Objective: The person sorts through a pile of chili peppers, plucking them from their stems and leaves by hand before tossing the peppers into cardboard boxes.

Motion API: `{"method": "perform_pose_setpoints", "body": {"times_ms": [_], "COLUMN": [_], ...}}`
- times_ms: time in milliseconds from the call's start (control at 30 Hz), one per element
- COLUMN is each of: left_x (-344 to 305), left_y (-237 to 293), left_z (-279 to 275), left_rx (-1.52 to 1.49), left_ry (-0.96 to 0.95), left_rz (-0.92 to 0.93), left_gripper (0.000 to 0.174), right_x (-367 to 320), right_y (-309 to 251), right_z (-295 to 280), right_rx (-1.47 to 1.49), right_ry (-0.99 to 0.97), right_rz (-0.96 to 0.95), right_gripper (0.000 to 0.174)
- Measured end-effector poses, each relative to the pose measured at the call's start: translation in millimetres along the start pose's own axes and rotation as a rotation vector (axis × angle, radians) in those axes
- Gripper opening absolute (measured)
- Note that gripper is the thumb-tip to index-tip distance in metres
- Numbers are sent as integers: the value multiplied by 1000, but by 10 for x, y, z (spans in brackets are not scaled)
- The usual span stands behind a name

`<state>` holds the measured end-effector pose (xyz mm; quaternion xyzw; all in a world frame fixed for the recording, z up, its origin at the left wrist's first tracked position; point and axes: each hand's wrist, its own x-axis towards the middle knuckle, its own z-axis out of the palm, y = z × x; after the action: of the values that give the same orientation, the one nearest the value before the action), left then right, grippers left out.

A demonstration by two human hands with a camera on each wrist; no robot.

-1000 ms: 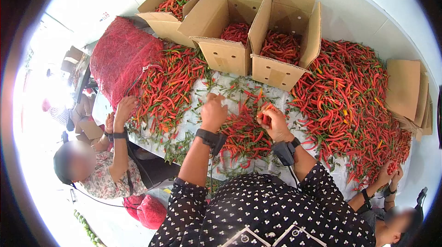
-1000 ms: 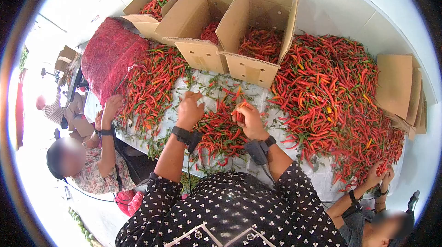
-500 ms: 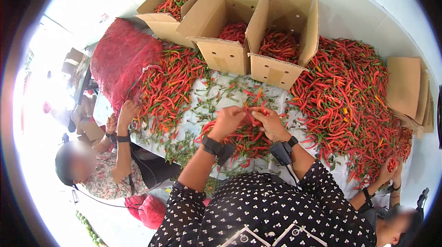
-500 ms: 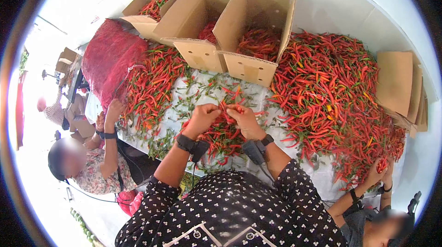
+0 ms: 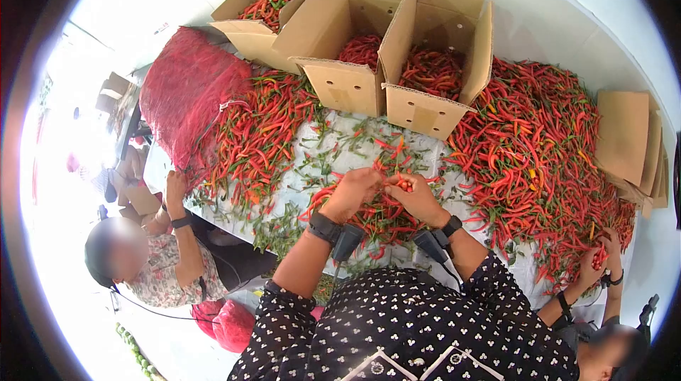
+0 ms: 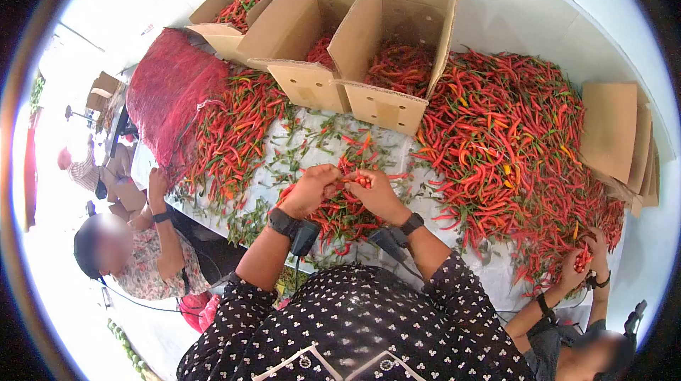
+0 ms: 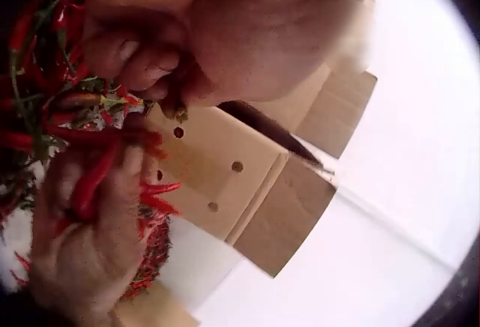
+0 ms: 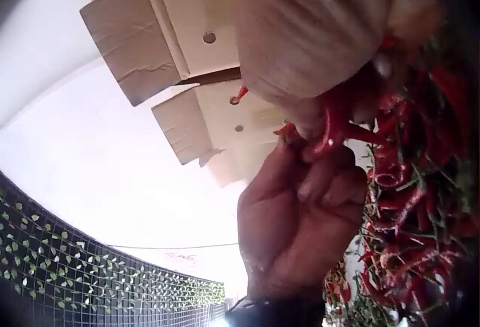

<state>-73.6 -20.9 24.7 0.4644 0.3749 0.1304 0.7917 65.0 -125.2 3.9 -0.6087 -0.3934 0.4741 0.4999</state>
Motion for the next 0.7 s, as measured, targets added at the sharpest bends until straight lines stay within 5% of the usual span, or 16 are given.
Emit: {"method": "perform_pose_setpoints", "body": {"times_ms": [100,167,233,267,367,533,633,700], "left_x": [194,405,573,668,878,879,585,297], "left_y": [78,159,271,273,226,190,129,77], "left_z": [-150,-287,-291,-275,-268,-319,-297,-197], "left_rx": [-137,84,1479,1490,1648,1754,1521,1233], "left_ry": [5,86,356,373,241,213,239,131], "left_rz": [35,11,443,541,629,480,402,592], "left_gripper": [21,21,17,12,11,15,13,10], "right_x": [-32,-68,-67,-63,-61,-87,-12,24], "right_y": [-34,-26,102,164,195,58,193,230], "right_z": [-67,-90,-160,-196,-250,-290,-253,-222], "right_rx": [100,424,689,955,1109,1001,924,877], "right_ry": [-60,-39,-69,-100,-121,-35,28,50], "right_rz": [-33,93,126,162,216,241,262,283], "right_gripper": [17,14,12,11,11,15,18,19]}}
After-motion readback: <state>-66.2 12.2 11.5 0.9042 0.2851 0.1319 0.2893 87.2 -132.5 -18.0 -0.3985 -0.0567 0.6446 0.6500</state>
